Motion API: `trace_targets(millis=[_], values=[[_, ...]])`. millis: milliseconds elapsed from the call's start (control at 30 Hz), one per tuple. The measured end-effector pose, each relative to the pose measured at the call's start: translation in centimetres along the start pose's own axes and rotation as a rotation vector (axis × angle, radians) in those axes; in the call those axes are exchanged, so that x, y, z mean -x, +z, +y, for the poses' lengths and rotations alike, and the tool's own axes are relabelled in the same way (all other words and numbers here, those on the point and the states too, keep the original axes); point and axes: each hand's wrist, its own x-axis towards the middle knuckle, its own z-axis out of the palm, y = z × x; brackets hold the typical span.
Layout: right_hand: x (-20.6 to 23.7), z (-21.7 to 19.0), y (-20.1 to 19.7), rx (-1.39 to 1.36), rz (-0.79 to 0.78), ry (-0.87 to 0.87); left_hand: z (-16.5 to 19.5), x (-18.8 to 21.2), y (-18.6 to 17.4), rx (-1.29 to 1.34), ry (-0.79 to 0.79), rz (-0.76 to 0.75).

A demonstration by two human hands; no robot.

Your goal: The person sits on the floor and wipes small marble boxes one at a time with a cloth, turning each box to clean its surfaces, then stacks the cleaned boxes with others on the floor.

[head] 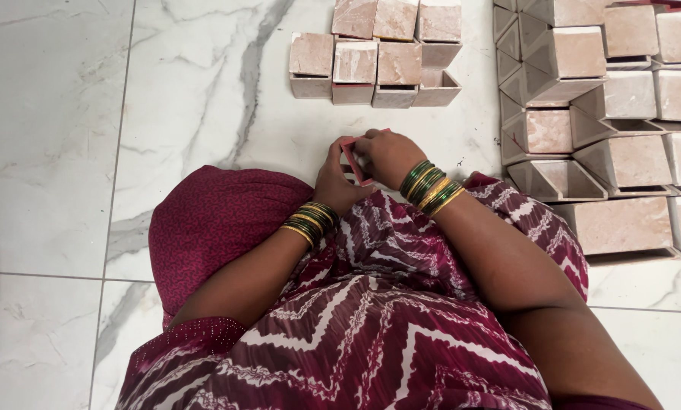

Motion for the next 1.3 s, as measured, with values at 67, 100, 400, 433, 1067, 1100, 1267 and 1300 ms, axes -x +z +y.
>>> trace_targets(millis=[67,100,400,433,1067,1100,1267,1300], values=[[0.0,0.1,-0.3,0.007,0.025,0.044,0.1,0.1,0.1,-0.014,-0.032,0.010],[0.1,0.2,-0.6,0.036,0.038,0.058,0.1,0.0,0.1,-0.020,-0.045,0.016],[0.7,0.0,-2.5,0.114,-0.010,0.318,-0.4,-0.2,0.2,-0.010,0.000,0.055],[0.6,0.1,-2.4,0.106,-0.022,0.314,-0.5,-0.2,0.2,-0.016,-0.011,0.050],[0.3,1.0,-1.3,0.137,0.165,0.132,-0.2,-0.2,0.1,-0.001,-0.050,0.096],[0.4,1.4,-1.5,0.156,0.184,0.137,-0.2,-0.2,0.2,0.005,-0.062,0.117],[0.8,2.1,-1.6,0.122,0.194,0.149,-0.5,-0.3,0.3,-0.015,-0.031,0.089],[0.8,1.9,-1.4,0.091,0.158,0.146,-0.6,-0.3,0.2,-0.024,-0.034,0.077]])
